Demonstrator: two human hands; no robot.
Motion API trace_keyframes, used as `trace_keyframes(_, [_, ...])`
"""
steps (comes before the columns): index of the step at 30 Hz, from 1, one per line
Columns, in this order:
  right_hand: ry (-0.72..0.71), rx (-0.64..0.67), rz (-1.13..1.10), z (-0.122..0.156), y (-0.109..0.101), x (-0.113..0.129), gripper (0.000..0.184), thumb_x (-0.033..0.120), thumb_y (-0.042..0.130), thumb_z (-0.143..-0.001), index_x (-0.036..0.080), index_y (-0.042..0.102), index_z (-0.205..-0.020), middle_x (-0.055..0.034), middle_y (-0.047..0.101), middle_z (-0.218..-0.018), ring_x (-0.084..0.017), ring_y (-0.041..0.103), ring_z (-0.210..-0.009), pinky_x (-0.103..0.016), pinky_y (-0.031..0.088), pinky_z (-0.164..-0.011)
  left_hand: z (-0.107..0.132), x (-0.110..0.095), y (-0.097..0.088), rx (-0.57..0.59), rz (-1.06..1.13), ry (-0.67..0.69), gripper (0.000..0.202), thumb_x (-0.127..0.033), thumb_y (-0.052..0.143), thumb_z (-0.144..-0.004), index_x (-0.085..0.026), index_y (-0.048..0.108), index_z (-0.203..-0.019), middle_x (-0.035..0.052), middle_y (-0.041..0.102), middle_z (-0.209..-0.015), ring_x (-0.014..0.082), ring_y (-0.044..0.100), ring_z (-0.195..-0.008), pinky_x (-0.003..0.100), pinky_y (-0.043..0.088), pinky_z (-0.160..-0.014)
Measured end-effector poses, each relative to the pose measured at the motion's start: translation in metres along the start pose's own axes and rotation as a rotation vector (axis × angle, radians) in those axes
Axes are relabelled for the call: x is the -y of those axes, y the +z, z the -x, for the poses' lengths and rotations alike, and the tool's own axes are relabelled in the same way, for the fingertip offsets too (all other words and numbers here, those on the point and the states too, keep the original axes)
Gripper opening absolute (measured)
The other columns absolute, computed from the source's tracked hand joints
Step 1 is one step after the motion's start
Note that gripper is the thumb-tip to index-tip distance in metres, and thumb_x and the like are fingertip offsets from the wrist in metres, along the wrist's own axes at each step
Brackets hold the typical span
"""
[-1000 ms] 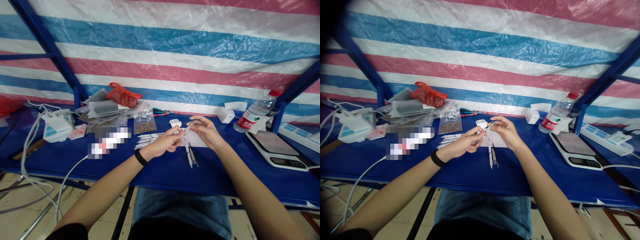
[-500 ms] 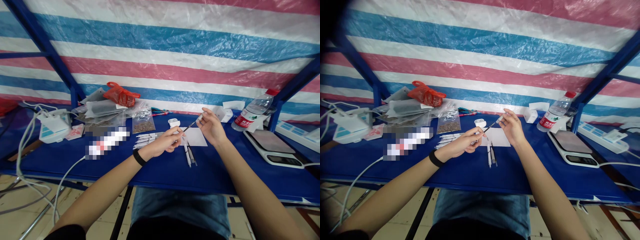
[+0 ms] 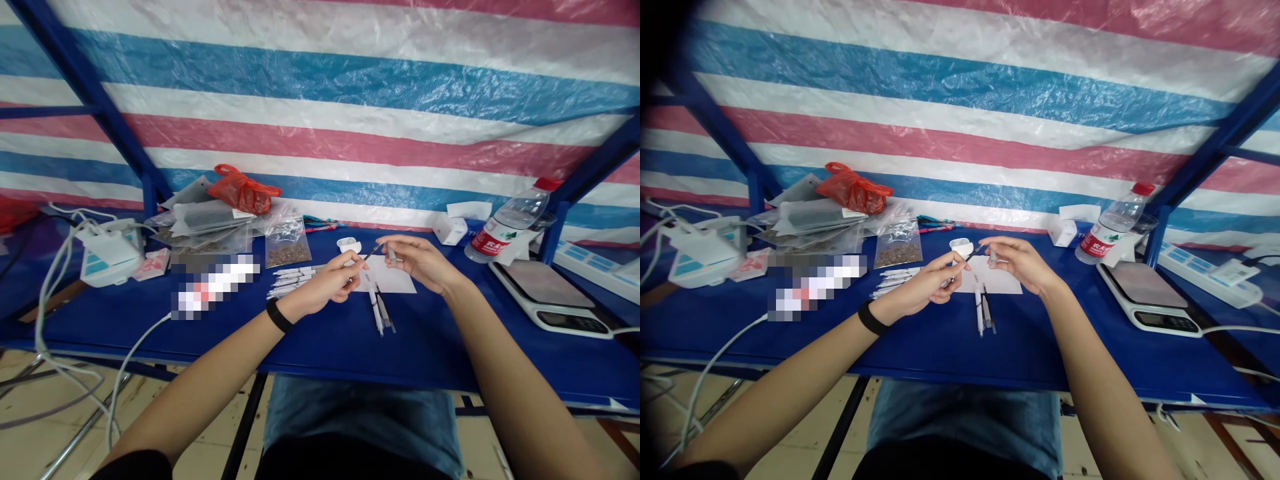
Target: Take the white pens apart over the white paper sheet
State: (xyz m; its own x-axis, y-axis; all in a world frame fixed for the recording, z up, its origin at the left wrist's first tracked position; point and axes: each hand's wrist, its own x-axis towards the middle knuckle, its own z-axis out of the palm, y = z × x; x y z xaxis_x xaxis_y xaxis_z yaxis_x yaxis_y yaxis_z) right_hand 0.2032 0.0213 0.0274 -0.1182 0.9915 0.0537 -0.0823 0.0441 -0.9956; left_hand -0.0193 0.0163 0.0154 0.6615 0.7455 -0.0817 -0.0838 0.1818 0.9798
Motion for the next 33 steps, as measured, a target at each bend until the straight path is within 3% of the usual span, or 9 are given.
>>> trace_keyframes(2, [0.015, 0.029, 0.004, 0.001, 0.004, -0.001, 0.035, 0.048, 0.091, -0.063, 0.024, 0.082, -0.087, -0.0005, 0.069, -0.078, -0.012, 0.061, -0.066, -0.032, 0.055, -0.071, -0.001, 0.001, -0.002, -0.017, -0.006, -0.001, 0.019, -0.035, 0.057, -0.099, -0.021, 0.049, -0.089, -0.006, 0.045, -0.063, 0.0023, 0.021, -0.042, 0.012, 0.018, -0.039])
trace_keyframes(9, [-0.06, -0.102, -0.042, -0.004, 0.017, -0.009, 0.036, 0.049, 0.093, -0.057, 0.022, 0.074, -0.07, 0.0008, 0.068, -0.073, -0.011, 0.058, -0.063, -0.029, 0.052, -0.07, -0.002, 0.002, -0.005, 0.003, -0.062, -0.035, 0.016, -0.032, 0.051, -0.101, -0.021, 0.049, -0.091, -0.0059, 0.046, -0.064, 0.0026, 0.023, -0.042, 0.012, 0.019, -0.04])
trace_keyframes(16, [-0.054, -0.164, -0.06, -0.005, 0.017, -0.009, 0.035, 0.044, 0.094, -0.052, 0.02, 0.075, -0.068, 0.0004, 0.067, -0.069, -0.009, 0.054, -0.058, -0.028, 0.05, -0.063, -0.005, 0.003, -0.007, -0.022, -0.123, -0.047, 0.013, -0.032, 0.051, -0.1, -0.022, 0.05, -0.092, -0.0062, 0.046, -0.063, 0.0036, 0.025, -0.042, 0.012, 0.019, -0.039])
trace_keyframes(21, [-0.047, -0.221, -0.031, -0.007, 0.01, -0.009, 0.031, 0.04, 0.091, -0.056, 0.02, 0.073, -0.07, 0.0, 0.066, -0.068, -0.01, 0.055, -0.058, -0.027, 0.051, -0.063, -0.005, 0.003, -0.007, -0.032, -0.161, -0.061, 0.014, -0.032, 0.051, -0.1, -0.022, 0.05, -0.091, -0.0061, 0.046, -0.063, 0.0037, 0.027, -0.042, 0.013, 0.02, -0.04])
trace_keyframes(26, [0.108, -0.227, 0.099, -0.005, -0.001, 0.0, 0.022, 0.031, 0.088, -0.059, 0.018, 0.073, -0.069, -0.0023, 0.07, -0.075, -0.008, 0.056, -0.059, -0.023, 0.053, -0.063, -0.006, 0.003, -0.007, -0.108, -0.191, -0.032, 0.014, -0.029, 0.048, -0.102, -0.022, 0.048, -0.089, -0.0069, 0.045, -0.06, 0.0038, 0.027, -0.041, 0.013, 0.021, -0.04])
trace_keyframes(33, [0.323, -0.134, 0.346, -0.004, 0.001, -0.004, 0.01, 0.018, 0.083, -0.063, 0.015, 0.074, -0.061, -0.001, 0.062, -0.056, -0.01, 0.056, -0.055, -0.023, 0.054, -0.06, -0.005, 0.002, -0.008, -0.12, -0.189, -0.024, 0.015, -0.029, 0.047, -0.103, -0.022, 0.049, -0.089, -0.0072, 0.044, -0.058, 0.004, 0.027, -0.041, 0.014, 0.021, -0.04])
